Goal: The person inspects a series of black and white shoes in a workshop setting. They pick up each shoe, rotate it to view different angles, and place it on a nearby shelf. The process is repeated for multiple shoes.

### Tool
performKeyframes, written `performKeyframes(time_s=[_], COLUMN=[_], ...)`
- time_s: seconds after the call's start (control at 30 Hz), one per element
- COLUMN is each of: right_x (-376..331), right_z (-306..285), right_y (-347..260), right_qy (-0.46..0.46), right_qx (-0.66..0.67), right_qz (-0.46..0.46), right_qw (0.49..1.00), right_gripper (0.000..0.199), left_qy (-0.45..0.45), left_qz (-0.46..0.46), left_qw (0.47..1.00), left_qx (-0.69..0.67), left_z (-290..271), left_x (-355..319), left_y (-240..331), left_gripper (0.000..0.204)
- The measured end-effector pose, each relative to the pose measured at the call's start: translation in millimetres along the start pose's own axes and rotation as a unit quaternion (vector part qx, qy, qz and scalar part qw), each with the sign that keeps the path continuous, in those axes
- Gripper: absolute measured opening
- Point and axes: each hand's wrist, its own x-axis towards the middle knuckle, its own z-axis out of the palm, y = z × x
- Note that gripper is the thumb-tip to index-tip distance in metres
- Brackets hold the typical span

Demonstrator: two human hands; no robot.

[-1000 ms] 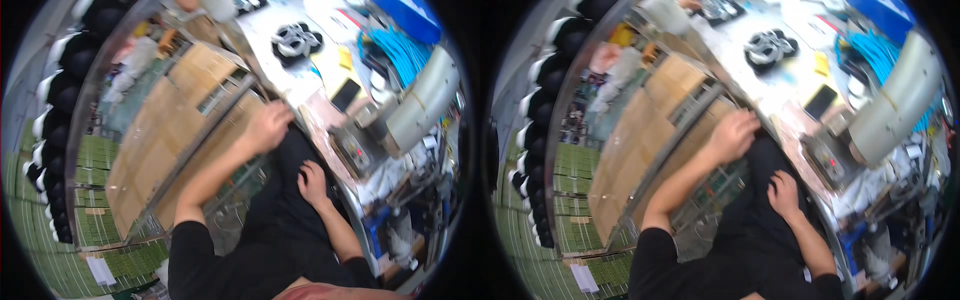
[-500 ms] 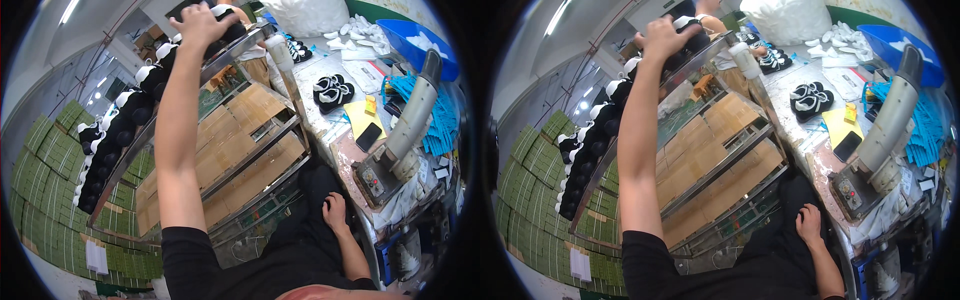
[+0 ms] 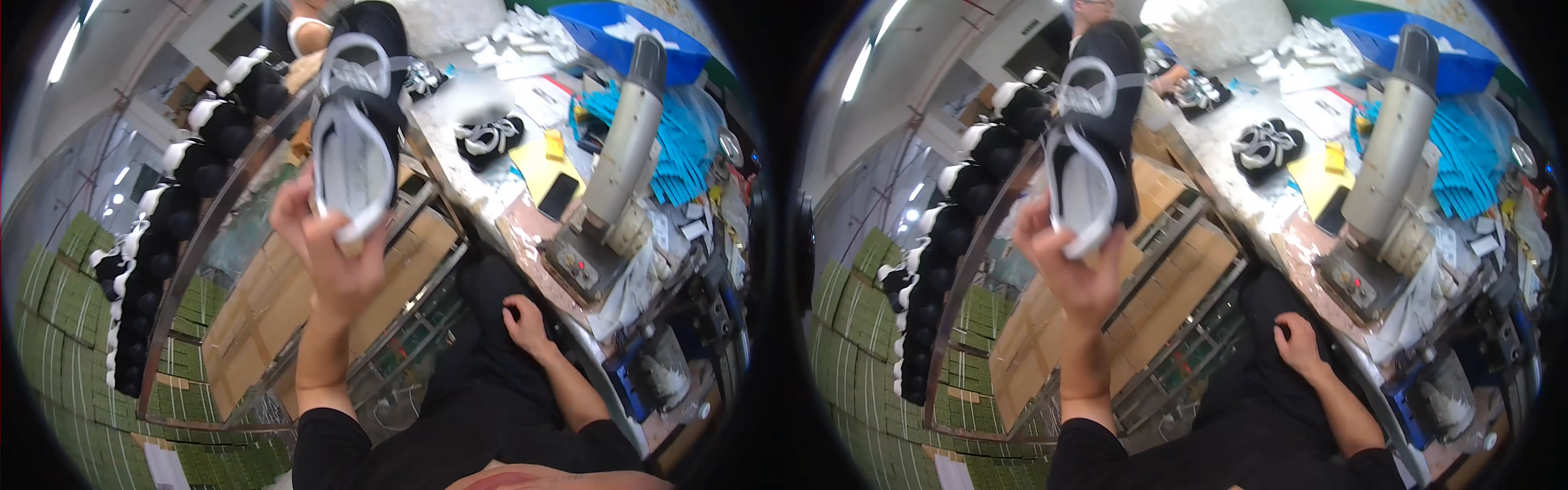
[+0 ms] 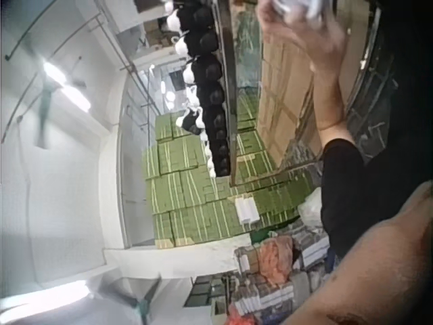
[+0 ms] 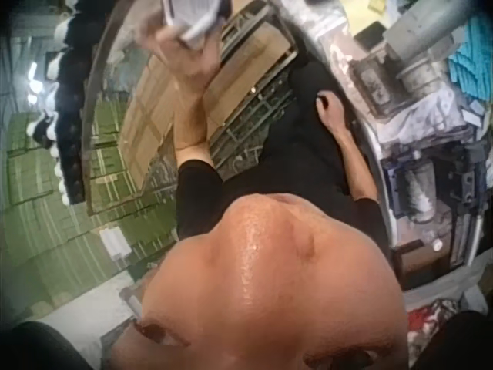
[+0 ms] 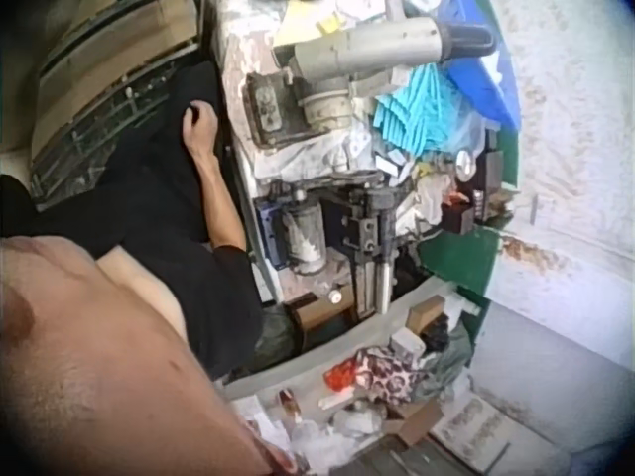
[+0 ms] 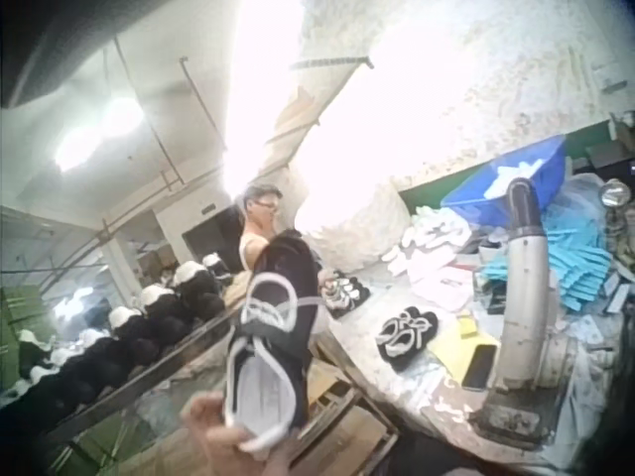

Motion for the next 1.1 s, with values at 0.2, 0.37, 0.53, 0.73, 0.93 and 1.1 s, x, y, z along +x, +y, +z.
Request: performKeyframes(time_s=[0.2, 0.37, 0.53, 0.73, 0.93, 1.1], right_x=[12.0, 12.9, 4.2, -13.4, -20.0, -29.1], right_z=[-46.9, -75.0, -77.7, -49.3, -52.2, -57.4], right_y=[-64.5, -52.1, -36.2, 3.1, 5.9, -16.4], right_qy=[0.147, 0.133, -0.045, -0.006, 0.009, 0.037], right_qx=[0.123, 0.178, 0.187, 0.245, 0.205, -0.107], right_qz=[0.050, 0.138, 0.407, 0.336, 0.335, 0.222], right_qw=[0.980, 0.965, 0.893, 0.909, 0.920, 0.968], right_gripper=[0.020, 0.038, 0.060, 0.067, 0.063, 0.040], left_qy=[-0.066, -0.177, -0.319, -0.355, -0.600, -0.577], left_qz=[-0.154, -0.235, -0.310, -0.380, -0.235, -0.281], left_qw=[0.976, 0.920, 0.838, 0.811, 0.691, 0.651], left_qx=[-0.137, -0.259, -0.316, -0.269, -0.328, -0.406], left_z=[31.0, 44.3, 49.8, 99.6, 170.4, 172.3], left_x=[-193.5, -288.0, -323.4, -280.6, -226.3, -231.0], left_y=[75.6, 127.9, 145.8, 77.9, 48.2, 50.5], left_gripper=[0.043, 0.054, 0.057, 0.039, 0.031, 0.019])
